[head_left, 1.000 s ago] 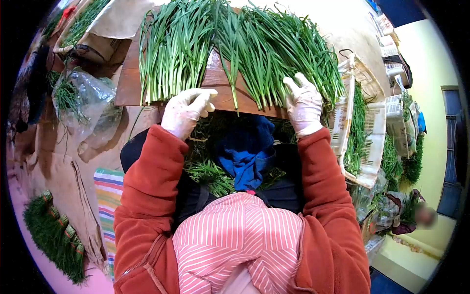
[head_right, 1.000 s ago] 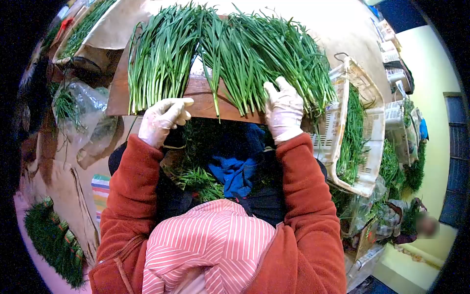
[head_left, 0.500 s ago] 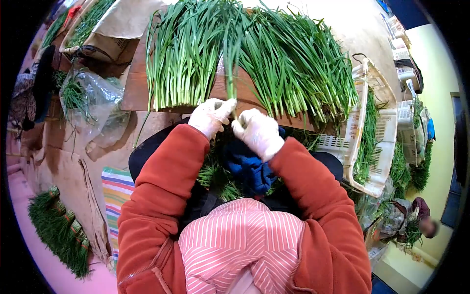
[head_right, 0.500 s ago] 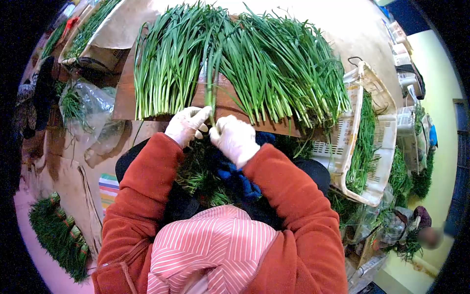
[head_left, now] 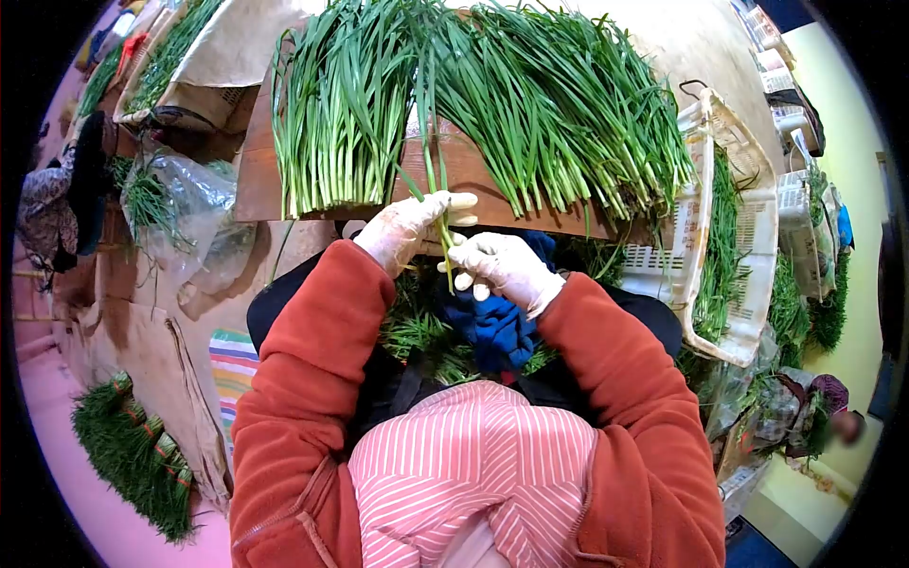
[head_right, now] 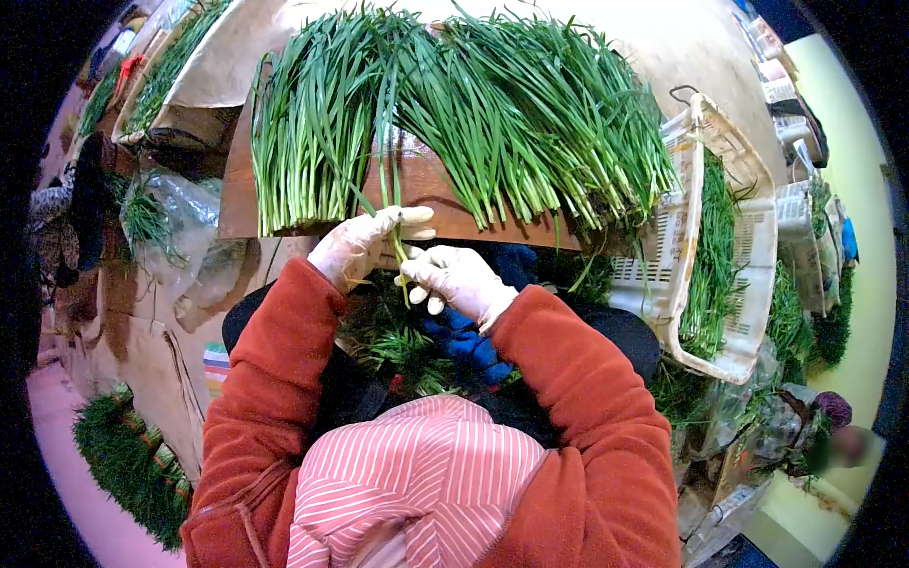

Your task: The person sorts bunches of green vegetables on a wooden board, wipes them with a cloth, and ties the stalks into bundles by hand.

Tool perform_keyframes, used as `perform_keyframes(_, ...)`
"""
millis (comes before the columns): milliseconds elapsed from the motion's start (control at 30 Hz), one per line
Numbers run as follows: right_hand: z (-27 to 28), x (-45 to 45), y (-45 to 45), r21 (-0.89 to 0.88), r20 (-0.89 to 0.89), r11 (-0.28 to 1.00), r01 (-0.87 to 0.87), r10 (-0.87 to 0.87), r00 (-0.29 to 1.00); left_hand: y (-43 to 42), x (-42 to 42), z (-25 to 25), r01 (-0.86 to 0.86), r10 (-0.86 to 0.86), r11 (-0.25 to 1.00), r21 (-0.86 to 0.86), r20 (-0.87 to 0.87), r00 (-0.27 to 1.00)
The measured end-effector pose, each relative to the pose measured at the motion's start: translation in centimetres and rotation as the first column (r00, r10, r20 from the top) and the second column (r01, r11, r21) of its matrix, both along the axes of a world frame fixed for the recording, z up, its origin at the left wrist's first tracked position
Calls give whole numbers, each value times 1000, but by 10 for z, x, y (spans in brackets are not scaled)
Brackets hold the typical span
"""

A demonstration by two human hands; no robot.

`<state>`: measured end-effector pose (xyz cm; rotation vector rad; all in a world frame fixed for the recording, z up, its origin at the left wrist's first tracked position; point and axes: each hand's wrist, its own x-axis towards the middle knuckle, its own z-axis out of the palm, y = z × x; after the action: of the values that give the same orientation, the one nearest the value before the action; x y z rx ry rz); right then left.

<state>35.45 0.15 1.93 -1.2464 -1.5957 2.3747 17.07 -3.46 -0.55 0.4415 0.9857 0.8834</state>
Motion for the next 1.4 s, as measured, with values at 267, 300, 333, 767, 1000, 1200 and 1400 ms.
perform_keyframes(267,14,9,11,451,297,884,-127,-14,955,-14,16,-4,-43,54,992,122,-86,995)
perform_keyframes(300,-5,12,17,622,278,775,-113,-84,957,-13,19,3,-55,62,995,85,-82,995)
perform_keyframes(333,0,11,18,625,280,774,-99,-105,954,-13,21,7,-64,67,997,49,-79,995)
perform_keyframes(767,7,18,15,370,334,927,-65,-68,940,-23,14,34,508,-288,856,-96,-905,314)
perform_keyframes(1000,-9,15,-8,666,218,671,-327,244,945,-16,23,2,-95,95,995,-26,-23,995)
perform_keyframes(1200,-2,33,43,862,416,430,-268,-299,859,4,18,-8,-363,367,914,-180,-9,930)
perform_keyframes(1400,-21,19,45,764,624,402,-504,-264,735,15,26,-13,-351,347,931,-100,-58,936)
